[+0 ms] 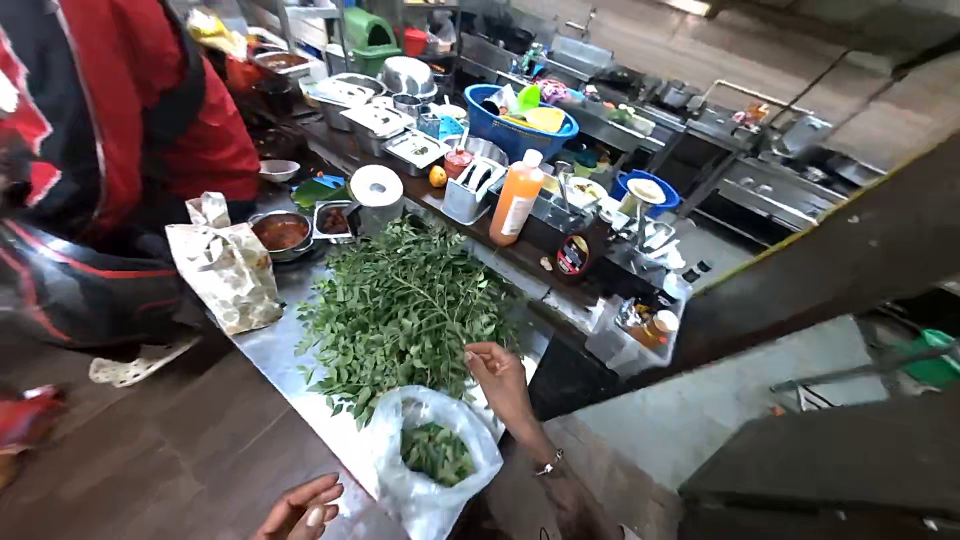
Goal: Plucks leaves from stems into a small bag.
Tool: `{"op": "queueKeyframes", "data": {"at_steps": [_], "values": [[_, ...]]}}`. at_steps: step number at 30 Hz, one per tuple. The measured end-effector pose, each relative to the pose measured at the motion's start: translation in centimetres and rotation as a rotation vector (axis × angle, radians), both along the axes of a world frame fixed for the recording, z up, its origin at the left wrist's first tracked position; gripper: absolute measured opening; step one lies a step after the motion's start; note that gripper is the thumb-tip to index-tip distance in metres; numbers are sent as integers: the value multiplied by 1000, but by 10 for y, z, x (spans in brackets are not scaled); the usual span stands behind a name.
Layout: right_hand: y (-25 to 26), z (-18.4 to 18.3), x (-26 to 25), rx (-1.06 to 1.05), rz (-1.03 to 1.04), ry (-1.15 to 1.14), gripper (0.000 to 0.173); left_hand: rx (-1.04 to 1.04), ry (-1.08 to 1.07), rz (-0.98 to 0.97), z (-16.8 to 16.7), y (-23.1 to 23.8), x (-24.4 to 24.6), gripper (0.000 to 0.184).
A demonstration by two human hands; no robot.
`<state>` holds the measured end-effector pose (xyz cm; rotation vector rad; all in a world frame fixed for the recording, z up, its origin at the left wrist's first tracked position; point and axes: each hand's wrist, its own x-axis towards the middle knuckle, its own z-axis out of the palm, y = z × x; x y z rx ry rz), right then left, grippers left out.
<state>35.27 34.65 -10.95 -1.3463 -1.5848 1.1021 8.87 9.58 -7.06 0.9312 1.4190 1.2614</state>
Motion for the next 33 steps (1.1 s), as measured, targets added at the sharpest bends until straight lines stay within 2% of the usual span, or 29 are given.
{"op": "queueKeyframes", "data": {"at_steps": [4, 5, 7, 9, 12, 15, 17, 22, 24, 27, 29, 31, 33], "values": [[65, -36, 4, -209, 135, -138, 51, 100, 32, 177, 22, 51, 66, 30], [75, -41, 0, -260, 178, -126, 50, 108, 19, 214, 25, 60, 83, 30], [87, -34, -9, -274, 243, -84, 34, 126, 13, 242, 30, 74, 109, 29], [96, 2, -13, -141, 298, -113, 27, 143, 78, 265, 37, 80, 121, 28], [109, 60, -11, 173, 310, -175, 23, 164, 200, 355, 54, 72, 126, 27], [133, 81, -4, 318, 331, -175, 22, 222, 242, 447, 73, 61, 126, 25], [137, 99, 0, 402, 371, -148, 19, 319, 352, 485, 88, 54, 122, 22], [92, 159, -25, 660, 630, -122, 15, 438, 958, 534, 141, 29, 104, 19], [61, 173, -47, 712, 794, -103, 16, 407, 1196, 528, 157, 27, 98, 23], [5, 179, -77, 701, 1038, -54, 15, 240, 1434, 534, 156, 27, 88, 34], [-29, 174, -93, 664, 1145, -35, 17, 100, 1448, 501, 146, 17, 81, 37], [-55, 163, -105, 609, 1197, -18, 21, 27, 1290, 516, 129, -2, 73, 35], [-73, 148, -114, 444, 1253, 38, 24, -6, 1105, 565, 115, -25, 64, 30]]}}
